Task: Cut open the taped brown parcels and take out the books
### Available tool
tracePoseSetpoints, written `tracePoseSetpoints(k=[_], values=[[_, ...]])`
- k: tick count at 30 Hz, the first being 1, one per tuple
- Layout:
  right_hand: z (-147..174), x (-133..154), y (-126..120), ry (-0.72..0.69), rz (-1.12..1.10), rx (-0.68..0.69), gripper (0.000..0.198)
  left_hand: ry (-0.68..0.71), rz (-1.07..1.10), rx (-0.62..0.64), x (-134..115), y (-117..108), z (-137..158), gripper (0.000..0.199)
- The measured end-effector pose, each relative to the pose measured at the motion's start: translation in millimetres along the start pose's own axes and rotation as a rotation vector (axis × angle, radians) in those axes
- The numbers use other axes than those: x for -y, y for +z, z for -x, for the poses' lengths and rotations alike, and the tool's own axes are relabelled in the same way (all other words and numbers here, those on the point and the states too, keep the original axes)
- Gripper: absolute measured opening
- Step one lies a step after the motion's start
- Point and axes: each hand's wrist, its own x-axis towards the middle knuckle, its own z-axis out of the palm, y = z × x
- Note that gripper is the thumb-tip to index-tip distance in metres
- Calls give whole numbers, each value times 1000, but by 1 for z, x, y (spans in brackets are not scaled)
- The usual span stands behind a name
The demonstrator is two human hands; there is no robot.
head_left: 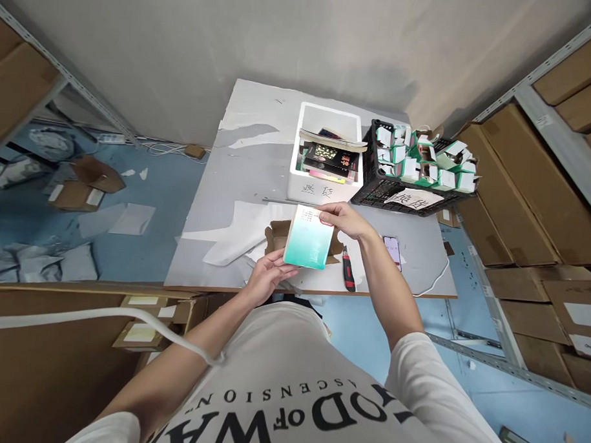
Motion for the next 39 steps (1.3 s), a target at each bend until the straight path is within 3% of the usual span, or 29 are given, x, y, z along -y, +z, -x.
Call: tracePoseSetpoints(k=[7,11,17,22,25,29,32,36,39], values=[[4,5,-1,94,-161,-65,41,6,-5,-164,5,4,-2,48],[12,3,-6,97,-343,-34,40,0,23,-158,6,4,-1,49],[18,-6,-9,82,-403,-18,41,8,54,-136,7,3,1,48],[16,-13,-9,37,-343,-33,47,-13,91,-121,7,2,2,44],[13,-14,-9,-73,-253,-22,50,-73,118,-45,5,-1,3,41],[13,2,-11,-249,-33,94,42,-217,200,112,1,-6,5,33],[13,21,-12,-310,101,222,31,-268,274,157,-1,-6,6,25],[7,35,-9,-265,92,317,31,-307,273,133,-4,0,6,24],[0,36,-5,-167,39,281,34,-352,201,120,-5,3,5,30]])
